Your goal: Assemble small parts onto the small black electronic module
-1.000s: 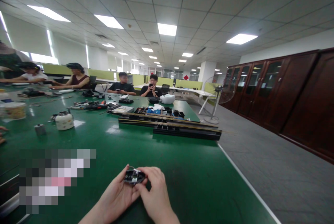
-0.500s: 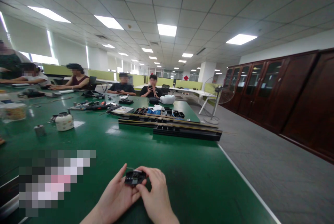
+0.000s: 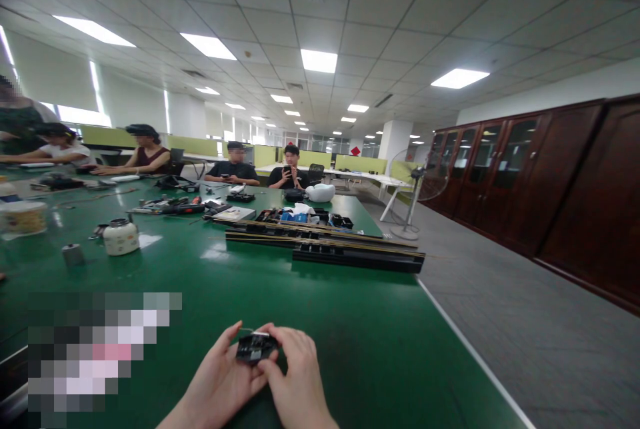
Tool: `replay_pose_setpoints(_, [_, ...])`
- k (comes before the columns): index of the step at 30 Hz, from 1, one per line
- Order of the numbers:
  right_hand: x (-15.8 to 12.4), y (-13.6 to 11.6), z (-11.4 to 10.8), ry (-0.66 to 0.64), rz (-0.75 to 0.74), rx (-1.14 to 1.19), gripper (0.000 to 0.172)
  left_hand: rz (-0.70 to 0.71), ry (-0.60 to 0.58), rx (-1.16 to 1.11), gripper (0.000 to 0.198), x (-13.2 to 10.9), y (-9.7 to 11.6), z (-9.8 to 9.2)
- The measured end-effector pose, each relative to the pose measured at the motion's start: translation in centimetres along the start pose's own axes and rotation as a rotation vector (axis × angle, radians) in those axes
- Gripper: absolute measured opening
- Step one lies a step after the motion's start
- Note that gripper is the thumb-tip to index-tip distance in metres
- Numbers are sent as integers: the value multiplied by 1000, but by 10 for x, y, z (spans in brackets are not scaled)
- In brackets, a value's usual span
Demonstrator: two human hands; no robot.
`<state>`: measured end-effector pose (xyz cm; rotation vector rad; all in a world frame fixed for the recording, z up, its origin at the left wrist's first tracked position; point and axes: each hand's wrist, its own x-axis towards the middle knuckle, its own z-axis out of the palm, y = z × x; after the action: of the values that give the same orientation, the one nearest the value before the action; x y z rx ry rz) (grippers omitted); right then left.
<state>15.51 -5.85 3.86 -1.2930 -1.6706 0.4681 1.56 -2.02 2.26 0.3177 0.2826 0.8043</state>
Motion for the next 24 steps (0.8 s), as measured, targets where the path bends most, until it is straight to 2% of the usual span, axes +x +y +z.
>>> replay_pose_setpoints(10, [0,3,5,31,-82,-57,32,2,-114,-82,29,-3,3,6])
replay_pose_setpoints(18, [-1,8,11,34,-124,-99,44,33,-157,-77,26,0,1,2])
replay_pose_setpoints(24, [2,5,12,32,-143,-113,32,9,-148,-86,25,-2,-2,4])
